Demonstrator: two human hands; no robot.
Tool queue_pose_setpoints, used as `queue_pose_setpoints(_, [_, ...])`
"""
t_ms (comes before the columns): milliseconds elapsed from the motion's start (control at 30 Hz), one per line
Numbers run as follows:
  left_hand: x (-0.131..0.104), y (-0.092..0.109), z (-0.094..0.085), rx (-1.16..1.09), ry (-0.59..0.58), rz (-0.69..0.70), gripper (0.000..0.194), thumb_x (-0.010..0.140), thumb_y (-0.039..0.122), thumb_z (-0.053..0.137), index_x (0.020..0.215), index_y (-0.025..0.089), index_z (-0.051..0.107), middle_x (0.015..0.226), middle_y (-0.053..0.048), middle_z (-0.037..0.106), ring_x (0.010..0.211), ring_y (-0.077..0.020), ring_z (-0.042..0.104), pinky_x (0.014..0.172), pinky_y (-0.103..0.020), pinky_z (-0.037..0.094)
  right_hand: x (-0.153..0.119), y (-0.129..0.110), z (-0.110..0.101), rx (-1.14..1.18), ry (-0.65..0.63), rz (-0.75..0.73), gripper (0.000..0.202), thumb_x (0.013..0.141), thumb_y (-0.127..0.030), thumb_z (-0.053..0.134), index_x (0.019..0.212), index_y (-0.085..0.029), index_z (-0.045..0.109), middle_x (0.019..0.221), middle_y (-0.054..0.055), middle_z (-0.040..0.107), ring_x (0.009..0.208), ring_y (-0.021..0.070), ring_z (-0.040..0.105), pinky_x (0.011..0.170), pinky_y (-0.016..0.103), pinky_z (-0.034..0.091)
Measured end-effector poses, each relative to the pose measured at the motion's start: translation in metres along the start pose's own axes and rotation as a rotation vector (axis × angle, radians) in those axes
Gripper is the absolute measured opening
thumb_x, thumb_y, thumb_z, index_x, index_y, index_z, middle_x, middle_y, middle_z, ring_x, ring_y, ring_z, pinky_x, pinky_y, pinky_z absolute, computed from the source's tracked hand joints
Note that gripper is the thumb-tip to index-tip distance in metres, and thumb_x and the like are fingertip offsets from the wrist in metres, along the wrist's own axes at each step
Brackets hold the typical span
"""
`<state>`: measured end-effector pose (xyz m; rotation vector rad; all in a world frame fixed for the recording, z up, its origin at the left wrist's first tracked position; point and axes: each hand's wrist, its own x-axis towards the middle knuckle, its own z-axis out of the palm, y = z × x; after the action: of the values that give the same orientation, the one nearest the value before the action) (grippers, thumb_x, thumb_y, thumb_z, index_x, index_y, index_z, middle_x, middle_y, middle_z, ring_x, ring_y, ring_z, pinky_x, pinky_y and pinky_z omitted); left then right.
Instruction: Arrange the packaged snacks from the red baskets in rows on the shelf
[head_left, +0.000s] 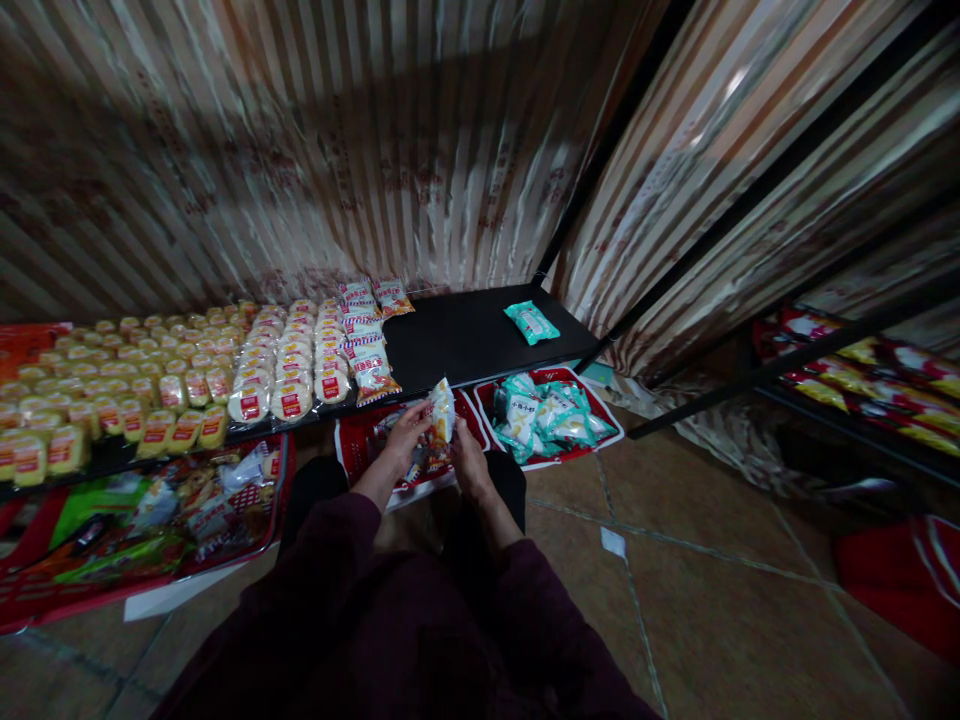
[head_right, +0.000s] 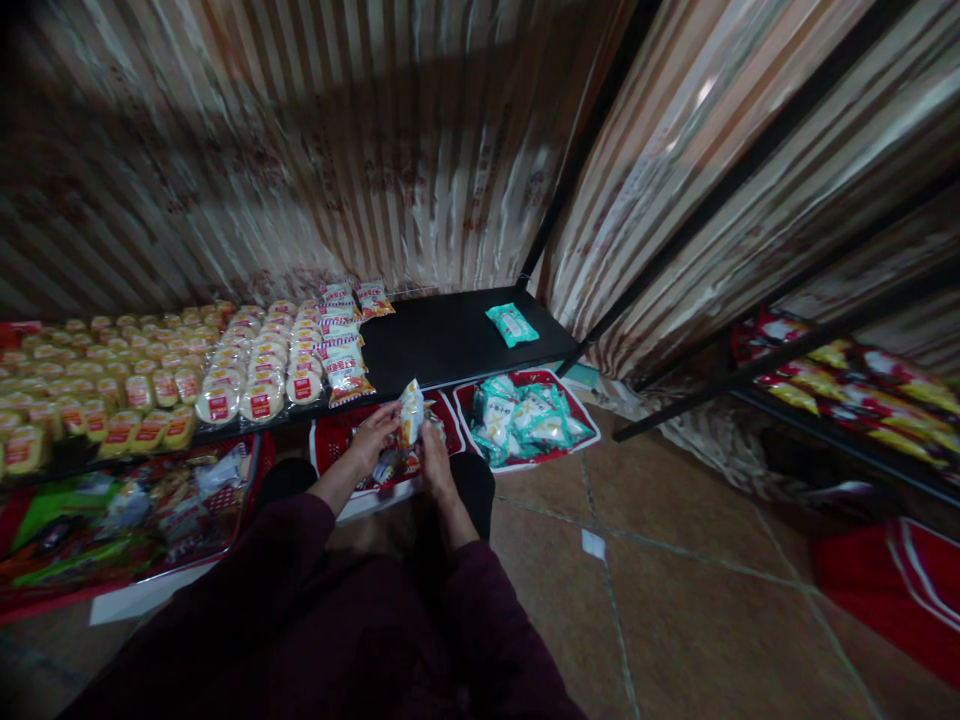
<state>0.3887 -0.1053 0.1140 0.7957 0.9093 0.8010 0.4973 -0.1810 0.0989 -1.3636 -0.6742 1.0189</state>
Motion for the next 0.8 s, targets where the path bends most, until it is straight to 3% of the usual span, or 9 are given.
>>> queue_pose_setpoints(100, [0.005, -0.004, 0.003, 0.087, 0.023, 0.086, 0.042, 0.062, 0.020, 0.072, 0.104, 0.021, 0.070, 0.102, -0.006, 0.069, 0.078, -0.0136, 0.060, 0.070, -0.024, 0.046, -0.003, -0.008, 0.002, 0.050, -0.062, 0.067, 0.053, 0.078, -0.058, 0.056, 0.116, -0.021, 0.063, 0.112, 0.006, 0.069, 0.108, 0.0255, 0.062, 0.093, 0.040, 0.048])
queue_pose_setpoints(200, [0.008, -0.009, 0.005, 0.192, 0.032, 0.158, 0.040, 0.066, 0.018, 0.067, 0.105, 0.020, 0.069, 0.097, -0.006, 0.069, 0.079, -0.0142, 0.060, 0.075, -0.027, 0.047, -0.004, -0.012, 0.003, 0.040, -0.042, 0.107, 0.054, 0.069, -0.050, 0.069, 0.114, -0.021, 0.063, 0.108, 0.006, 0.070, 0.102, 0.0270, 0.065, 0.091, 0.041, 0.049])
queue_pose_setpoints(367, [0.008, -0.010, 0.009, 0.383, 0.068, 0.279, 0.035, 0.069, 0.012, 0.062, 0.103, 0.020, 0.071, 0.108, -0.007, 0.065, 0.089, -0.0160, 0.059, 0.085, -0.030, 0.046, -0.005, -0.011, 0.004, 0.097, 0.034, 0.119, 0.057, 0.065, -0.045, 0.072, 0.114, -0.019, 0.062, 0.096, 0.006, 0.073, 0.088, 0.0259, 0.068, 0.082, 0.040, 0.053])
queue_pose_setpoints(467, [0.008, -0.009, 0.008, 0.442, 0.116, 0.328, 0.034, 0.070, 0.010, 0.062, 0.101, 0.020, 0.071, 0.110, -0.007, 0.063, 0.096, -0.0171, 0.057, 0.092, -0.031, 0.044, -0.005, -0.010, 0.004, 0.149, 0.048, 0.093, 0.057, 0.065, -0.042, 0.072, 0.117, -0.020, 0.061, 0.101, 0.007, 0.072, 0.086, 0.0240, 0.068, 0.080, 0.037, 0.053])
queue_pose_setpoints(800, [0.009, -0.010, 0.009, 0.131, 0.174, 0.207, 0.046, 0.065, 0.012, 0.073, 0.109, 0.021, 0.063, 0.108, -0.007, 0.064, 0.094, -0.0183, 0.060, 0.087, -0.030, 0.046, 0.000, -0.009, 0.005, 0.190, 0.123, 0.132, 0.062, 0.066, -0.040, 0.067, 0.124, -0.021, 0.056, 0.103, 0.007, 0.071, 0.088, 0.0263, 0.068, 0.075, 0.037, 0.056])
